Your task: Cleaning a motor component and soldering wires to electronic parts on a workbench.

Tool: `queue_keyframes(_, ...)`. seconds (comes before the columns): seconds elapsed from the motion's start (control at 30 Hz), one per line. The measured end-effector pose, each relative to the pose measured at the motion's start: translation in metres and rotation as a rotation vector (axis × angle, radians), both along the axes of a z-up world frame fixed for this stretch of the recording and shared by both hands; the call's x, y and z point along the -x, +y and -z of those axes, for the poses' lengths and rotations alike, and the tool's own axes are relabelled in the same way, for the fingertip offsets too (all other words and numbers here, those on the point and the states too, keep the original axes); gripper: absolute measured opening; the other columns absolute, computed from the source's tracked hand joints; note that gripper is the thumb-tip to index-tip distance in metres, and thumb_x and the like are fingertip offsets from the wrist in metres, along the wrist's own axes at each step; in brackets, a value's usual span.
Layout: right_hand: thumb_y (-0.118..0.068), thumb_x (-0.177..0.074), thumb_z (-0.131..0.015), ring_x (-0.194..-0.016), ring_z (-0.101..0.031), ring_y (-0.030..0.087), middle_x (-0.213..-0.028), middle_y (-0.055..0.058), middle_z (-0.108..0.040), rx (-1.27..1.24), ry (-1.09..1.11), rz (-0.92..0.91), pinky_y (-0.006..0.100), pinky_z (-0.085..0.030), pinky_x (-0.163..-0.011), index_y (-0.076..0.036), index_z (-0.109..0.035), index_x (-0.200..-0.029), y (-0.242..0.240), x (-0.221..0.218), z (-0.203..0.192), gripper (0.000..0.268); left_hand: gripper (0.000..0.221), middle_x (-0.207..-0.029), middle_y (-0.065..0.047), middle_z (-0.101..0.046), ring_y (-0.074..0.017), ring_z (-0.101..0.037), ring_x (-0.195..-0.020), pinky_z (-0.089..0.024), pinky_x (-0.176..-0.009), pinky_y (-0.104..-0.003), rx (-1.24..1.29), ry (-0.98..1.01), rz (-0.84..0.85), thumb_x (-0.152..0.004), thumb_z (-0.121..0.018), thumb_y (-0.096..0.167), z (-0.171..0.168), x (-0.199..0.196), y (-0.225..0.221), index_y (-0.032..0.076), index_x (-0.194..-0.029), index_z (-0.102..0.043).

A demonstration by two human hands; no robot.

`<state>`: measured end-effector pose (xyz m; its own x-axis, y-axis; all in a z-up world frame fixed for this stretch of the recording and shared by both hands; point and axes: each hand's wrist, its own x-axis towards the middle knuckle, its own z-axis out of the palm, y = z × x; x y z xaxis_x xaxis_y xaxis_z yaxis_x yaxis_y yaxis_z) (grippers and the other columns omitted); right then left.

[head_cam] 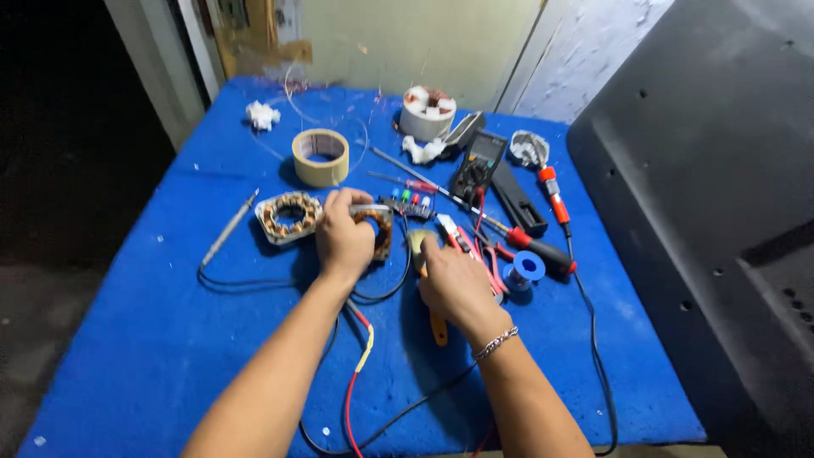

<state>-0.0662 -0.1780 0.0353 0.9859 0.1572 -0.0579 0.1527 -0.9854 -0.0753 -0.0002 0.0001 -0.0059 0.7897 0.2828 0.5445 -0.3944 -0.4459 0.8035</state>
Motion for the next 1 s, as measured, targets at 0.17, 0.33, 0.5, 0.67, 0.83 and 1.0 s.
queue_keyframes(0.17, -0.022, -0.086, -0.072, -0.096, -0.072, 0.051, -0.101, 0.028, -0.07, -0.012, 0.045, -0.013, 0.062, -0.058, -0.081, -0.008, -0.048, -0.123, -0.002, -0.004, 0.004, 0.047, 0.031, -0.089, -0.008, -0.069, -0.0354, -0.07, -0.095, -0.054, -0.089, -0.044, 0.059, 0.118, 0.088, -0.072, -0.057, -0.003, 0.002, -0.014, 0.007, 0.016, -0.093, -0.07)
queue_keyframes(0.33, -0.019, -0.087, -0.066, -0.1, -0.072, 0.05, -0.102, 0.026, -0.073, -0.128, 0.044, 0.086, 0.061, -0.057, -0.086, -0.009, -0.053, -0.127, 0.007, 0.007, -0.039, 0.043, 0.037, -0.093, -0.005, -0.075, -0.032, -0.071, -0.102, -0.053, -0.094, -0.042, 0.127, 0.279, 0.184, -0.072, -0.053, 0.0, -0.001, -0.018, 0.01, 0.019, -0.099, -0.071)
queue_keyframes(0.5, -0.016, -0.1, -0.05, -0.103, -0.064, 0.056, -0.106, 0.03, -0.07, -0.371, -0.221, 0.021, 0.066, -0.052, -0.086, -0.016, -0.055, -0.139, 0.03, 0.002, -0.046, 0.039, 0.037, -0.097, -0.006, -0.077, -0.032, -0.071, -0.107, -0.052, -0.097, -0.045, 0.124, 0.271, 0.237, -0.076, -0.053, 0.002, 0.002, -0.018, 0.012, 0.019, -0.104, -0.068)
queue_keyframes(0.67, -0.016, -0.091, -0.054, -0.101, -0.068, 0.049, -0.101, 0.021, -0.075, -0.364, 0.01, 0.035, 0.059, -0.054, -0.087, -0.021, -0.063, -0.135, 0.035, 0.05, -0.052, 0.045, 0.034, -0.1, -0.007, -0.075, -0.0345, -0.068, -0.109, -0.051, -0.1, -0.047, 0.1, 0.182, 0.244, -0.079, -0.052, 0.001, 0.011, -0.025, 0.014, 0.021, -0.101, -0.068)
queue_keyframes(0.83, -0.025, -0.087, -0.071, -0.096, -0.07, 0.047, -0.098, 0.021, -0.077, -0.499, -0.163, 0.197, 0.058, -0.052, -0.08, -0.01, -0.074, -0.118, -0.017, 0.089, -0.005, 0.035, 0.041, -0.107, -0.01, -0.064, -0.0373, -0.065, -0.113, -0.049, -0.103, -0.049, 0.027, 0.004, 0.328, -0.075, -0.058, 0.003, 0.024, -0.026, 0.017, 0.019, -0.112, -0.067)
queue_keyframes(1.0, -0.025, -0.092, -0.071, -0.109, -0.069, 0.038, -0.116, 0.018, -0.073, -0.848, -0.391, 0.161, 0.049, -0.055, -0.09, -0.022, -0.054, -0.152, -0.037, 0.121, 0.058, 0.062, 0.071, -0.126, -0.028, -0.05, -0.0545, -0.052, -0.125, -0.042, -0.107, -0.062, -0.16, -0.269, 0.363, -0.086, -0.085, 0.047, 0.042, -0.024, 0.018, 0.002, -0.131, -0.054)
